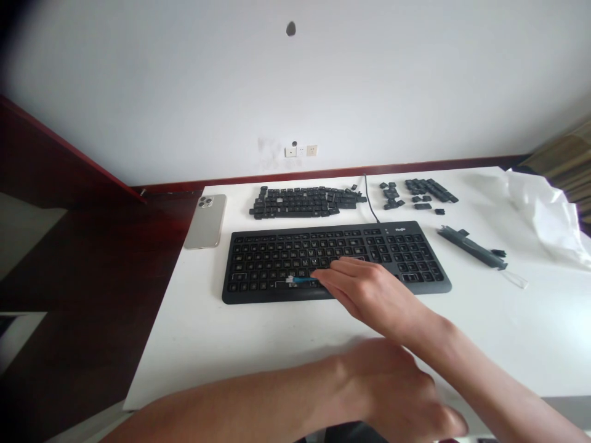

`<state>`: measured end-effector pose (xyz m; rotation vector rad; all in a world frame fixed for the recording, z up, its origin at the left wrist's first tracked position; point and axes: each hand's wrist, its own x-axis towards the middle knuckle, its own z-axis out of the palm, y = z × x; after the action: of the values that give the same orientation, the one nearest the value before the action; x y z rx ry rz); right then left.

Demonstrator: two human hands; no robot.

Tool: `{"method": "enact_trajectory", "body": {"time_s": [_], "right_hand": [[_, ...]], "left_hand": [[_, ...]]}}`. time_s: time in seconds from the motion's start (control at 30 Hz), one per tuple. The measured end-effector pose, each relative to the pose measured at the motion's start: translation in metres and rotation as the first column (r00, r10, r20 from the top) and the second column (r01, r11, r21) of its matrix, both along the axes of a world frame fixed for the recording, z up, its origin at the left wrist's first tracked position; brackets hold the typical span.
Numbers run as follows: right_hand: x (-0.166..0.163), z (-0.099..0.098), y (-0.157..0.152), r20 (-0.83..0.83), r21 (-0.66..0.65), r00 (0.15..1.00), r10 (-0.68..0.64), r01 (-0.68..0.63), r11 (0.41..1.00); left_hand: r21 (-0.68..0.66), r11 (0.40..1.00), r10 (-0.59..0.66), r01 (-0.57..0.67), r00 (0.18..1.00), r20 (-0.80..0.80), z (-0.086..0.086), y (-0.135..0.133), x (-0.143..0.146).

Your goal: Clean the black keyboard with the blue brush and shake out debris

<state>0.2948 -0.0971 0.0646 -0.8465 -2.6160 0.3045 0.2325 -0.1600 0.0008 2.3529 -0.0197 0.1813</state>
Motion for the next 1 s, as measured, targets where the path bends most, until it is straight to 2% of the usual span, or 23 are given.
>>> {"method": "enact_trajectory", "body": {"time_s": [0.1,0.23,0.3,0.37,0.47,0.53,0.63,0.7,0.9,1.0], "right_hand": [[-0.004,0.001,0.000,-0.021,0.024,1.000,0.011,-0.011,1.000],[0.000,0.006,0.000,-0.032,0.034,0.999,-0.040,0.041,0.999],[0.001,0.004,0.001,-0.004,0.030,1.000,-0.019,0.019,0.999],[-0.001,-0.002,0.000,0.014,0.052,0.999,0.037,-0.037,0.998],[-0.003,-0.009,0.000,-0.001,0.131,0.995,0.100,-0.099,0.986],[0.000,-0.009,-0.001,-0.021,0.163,0.995,0.098,-0.093,0.982],[0.011,-0.006,-0.001,-0.008,0.151,0.998,0.065,-0.064,0.986],[0.015,-0.006,0.000,0.030,0.128,0.997,0.070,-0.073,0.989],[0.003,-0.007,0.001,-0.002,0.118,0.996,0.091,-0.090,0.989],[0.008,0.001,0.001,-0.016,0.060,0.998,0.064,-0.063,0.996]], "left_hand": [[0.090,0.996,-0.005,-0.007,0.992,0.126,0.001,0.000,-0.002],[-0.064,0.998,-0.023,0.018,0.997,-0.068,0.003,0.003,0.002],[-0.089,0.995,-0.049,0.040,0.994,-0.102,0.004,0.005,0.003],[-0.021,0.998,-0.067,0.067,0.998,-0.018,0.003,0.005,0.002],[0.103,0.994,-0.042,0.028,0.990,0.137,0.001,0.004,-0.001],[0.097,0.995,-0.012,0.002,0.994,0.105,0.001,0.002,-0.001],[0.005,1.000,-0.003,0.003,0.998,-0.068,0.003,0.000,0.001],[-0.022,1.000,-0.010,0.008,0.993,-0.116,0.005,-0.001,0.001],[0.068,0.995,0.071,-0.074,0.997,0.039,0.007,-0.001,-0.004],[0.037,0.998,0.060,-0.059,0.997,-0.045,0.007,-0.002,-0.003]]}}
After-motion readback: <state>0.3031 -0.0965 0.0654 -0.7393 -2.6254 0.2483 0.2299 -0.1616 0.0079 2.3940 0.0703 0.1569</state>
